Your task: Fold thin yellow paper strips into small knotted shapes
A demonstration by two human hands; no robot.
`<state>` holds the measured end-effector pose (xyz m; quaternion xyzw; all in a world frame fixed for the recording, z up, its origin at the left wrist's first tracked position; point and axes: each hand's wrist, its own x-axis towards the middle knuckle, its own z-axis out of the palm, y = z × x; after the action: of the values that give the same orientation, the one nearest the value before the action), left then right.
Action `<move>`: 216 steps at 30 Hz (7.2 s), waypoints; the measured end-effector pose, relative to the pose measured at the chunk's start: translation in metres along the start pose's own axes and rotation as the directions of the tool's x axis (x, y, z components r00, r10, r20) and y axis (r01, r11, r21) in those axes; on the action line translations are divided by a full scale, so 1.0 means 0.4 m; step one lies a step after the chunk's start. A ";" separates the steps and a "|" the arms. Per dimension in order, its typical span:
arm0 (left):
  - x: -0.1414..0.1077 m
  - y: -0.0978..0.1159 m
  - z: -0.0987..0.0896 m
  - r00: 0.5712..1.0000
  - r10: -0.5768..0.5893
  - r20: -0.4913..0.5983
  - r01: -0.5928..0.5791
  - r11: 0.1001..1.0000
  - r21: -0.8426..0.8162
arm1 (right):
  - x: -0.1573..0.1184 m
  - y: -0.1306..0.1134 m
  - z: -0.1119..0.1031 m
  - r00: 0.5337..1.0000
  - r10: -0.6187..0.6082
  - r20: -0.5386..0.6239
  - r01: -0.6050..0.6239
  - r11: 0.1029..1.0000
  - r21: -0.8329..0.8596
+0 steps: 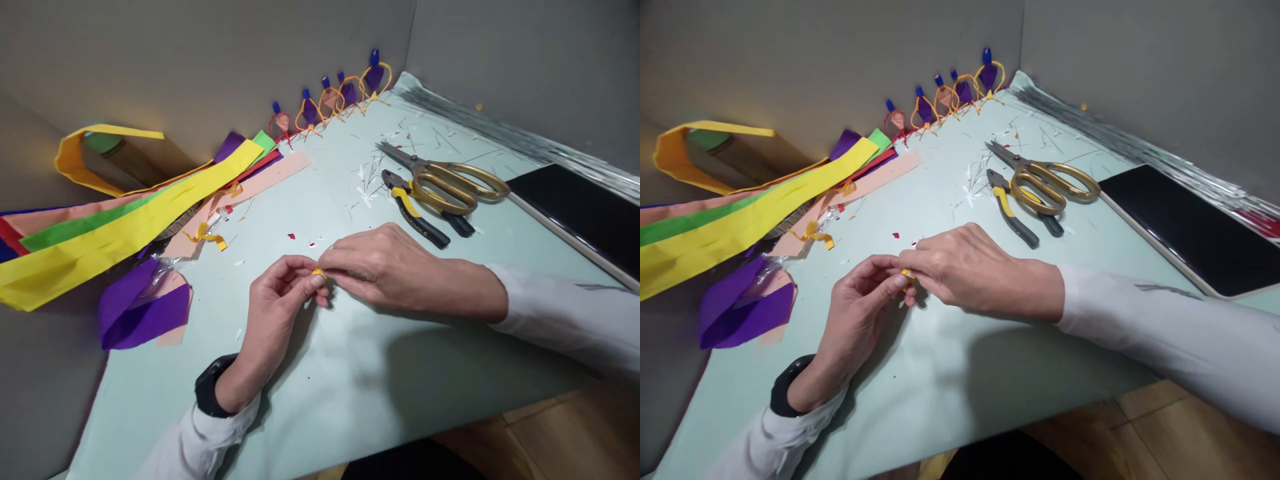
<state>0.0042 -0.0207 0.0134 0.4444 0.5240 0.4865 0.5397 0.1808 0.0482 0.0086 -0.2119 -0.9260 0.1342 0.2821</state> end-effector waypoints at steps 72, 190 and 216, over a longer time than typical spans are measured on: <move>0.018 0.033 -0.019 0.994 -0.097 0.042 0.106 0.936 -0.334 | 0.025 0.093 -0.041 0.976 -0.122 -0.182 0.044 0.923 -0.382; 0.007 0.011 -0.007 0.984 -0.168 0.066 0.176 0.972 -0.156 | 0.019 0.004 -0.012 0.994 0.090 -0.065 -0.051 0.890 0.454; 0.005 0.010 -0.010 0.971 -0.219 0.100 0.238 0.931 -0.278 | 0.012 0.003 -0.004 0.983 0.185 -0.004 -0.140 0.757 0.638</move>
<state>0.0001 -0.0184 0.0168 0.3133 0.4774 0.4762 0.6687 0.1785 0.0519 0.0115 -0.1879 -0.7943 0.4558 0.3551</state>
